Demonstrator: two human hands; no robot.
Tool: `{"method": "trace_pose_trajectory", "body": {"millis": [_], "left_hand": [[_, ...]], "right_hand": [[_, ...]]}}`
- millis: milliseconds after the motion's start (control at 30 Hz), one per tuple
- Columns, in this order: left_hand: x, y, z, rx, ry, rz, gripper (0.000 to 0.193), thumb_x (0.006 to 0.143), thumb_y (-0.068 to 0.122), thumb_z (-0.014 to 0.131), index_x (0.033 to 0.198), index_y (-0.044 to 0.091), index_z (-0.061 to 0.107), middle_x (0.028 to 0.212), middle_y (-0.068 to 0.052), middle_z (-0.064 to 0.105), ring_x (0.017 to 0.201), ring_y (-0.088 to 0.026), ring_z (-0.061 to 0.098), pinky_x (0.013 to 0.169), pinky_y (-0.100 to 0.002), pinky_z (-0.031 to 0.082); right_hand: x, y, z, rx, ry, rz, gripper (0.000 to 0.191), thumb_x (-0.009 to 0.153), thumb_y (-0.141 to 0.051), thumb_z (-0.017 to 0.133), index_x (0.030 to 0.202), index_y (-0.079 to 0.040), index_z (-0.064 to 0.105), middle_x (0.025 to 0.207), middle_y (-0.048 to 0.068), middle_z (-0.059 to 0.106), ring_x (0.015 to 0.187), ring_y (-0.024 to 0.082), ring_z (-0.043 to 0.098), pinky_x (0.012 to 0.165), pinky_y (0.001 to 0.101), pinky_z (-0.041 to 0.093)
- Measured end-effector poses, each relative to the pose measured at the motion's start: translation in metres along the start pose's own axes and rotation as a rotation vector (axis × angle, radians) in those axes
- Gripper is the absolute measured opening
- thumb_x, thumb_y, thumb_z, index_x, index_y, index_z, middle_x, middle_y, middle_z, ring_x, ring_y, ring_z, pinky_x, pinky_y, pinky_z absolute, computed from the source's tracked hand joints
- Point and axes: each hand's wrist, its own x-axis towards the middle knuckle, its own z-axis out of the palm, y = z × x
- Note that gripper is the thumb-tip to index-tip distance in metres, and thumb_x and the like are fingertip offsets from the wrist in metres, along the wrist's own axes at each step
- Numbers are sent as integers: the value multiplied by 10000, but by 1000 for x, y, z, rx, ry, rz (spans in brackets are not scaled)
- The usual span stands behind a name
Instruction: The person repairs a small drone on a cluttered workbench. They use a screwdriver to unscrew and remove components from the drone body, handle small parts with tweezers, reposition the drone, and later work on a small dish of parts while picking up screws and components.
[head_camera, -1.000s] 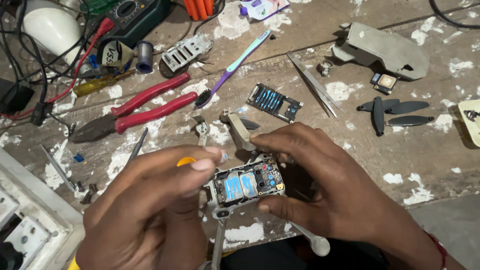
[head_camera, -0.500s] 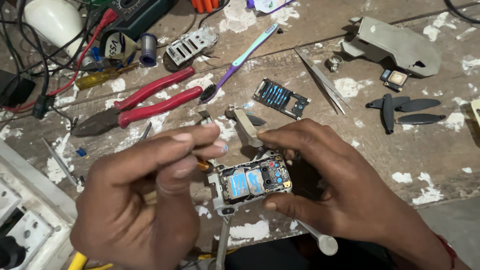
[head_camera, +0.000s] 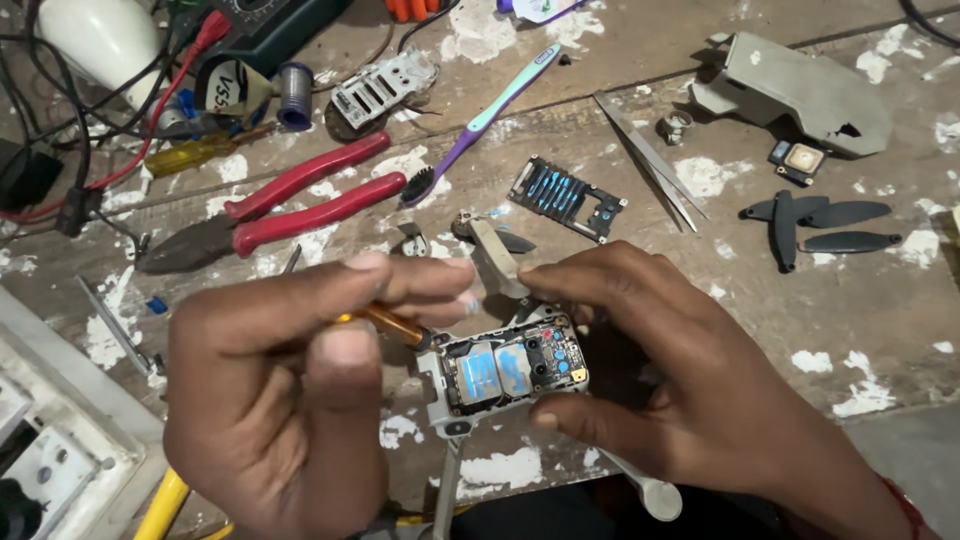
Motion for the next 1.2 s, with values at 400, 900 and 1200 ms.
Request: {"method": "trace_pose_trajectory", "body": {"millis": [400, 900, 1200], "left_hand": [[10, 41, 10, 386, -113, 53, 160, 946, -24, 730, 1102, 10, 718, 961, -134, 747, 820, -125, 752, 672, -205, 616], [4, 30, 17, 165, -26, -5, 102, 1031, 94, 695, 1059, -3, 685, 1052, -128, 751, 958, -170, 775, 885, -291, 687], [9, 37, 16, 538, 71, -36, 194, 845, 72, 848, 1009, 26, 756, 894, -107, 722, 774, -133, 706, 676, -248, 568]], "right_hand": [[-19, -14, -25, -14, 0, 9, 744, 791, -367, 846, 1427, -113, 555, 1322, 115, 636, 1174, 286, 646, 909, 400, 525], [-17, -12, -26, 12, 16, -8, 771, 756, -292, 887, 1430, -138, 548, 1283, 84, 616, 1127, 266, 627, 877, 370, 529], [-21, -13, -26, -20, 30, -28, 755, 759, -293, 876, 1419, -111, 558, 1266, 104, 625, 1132, 269, 637, 882, 383, 534]]}}
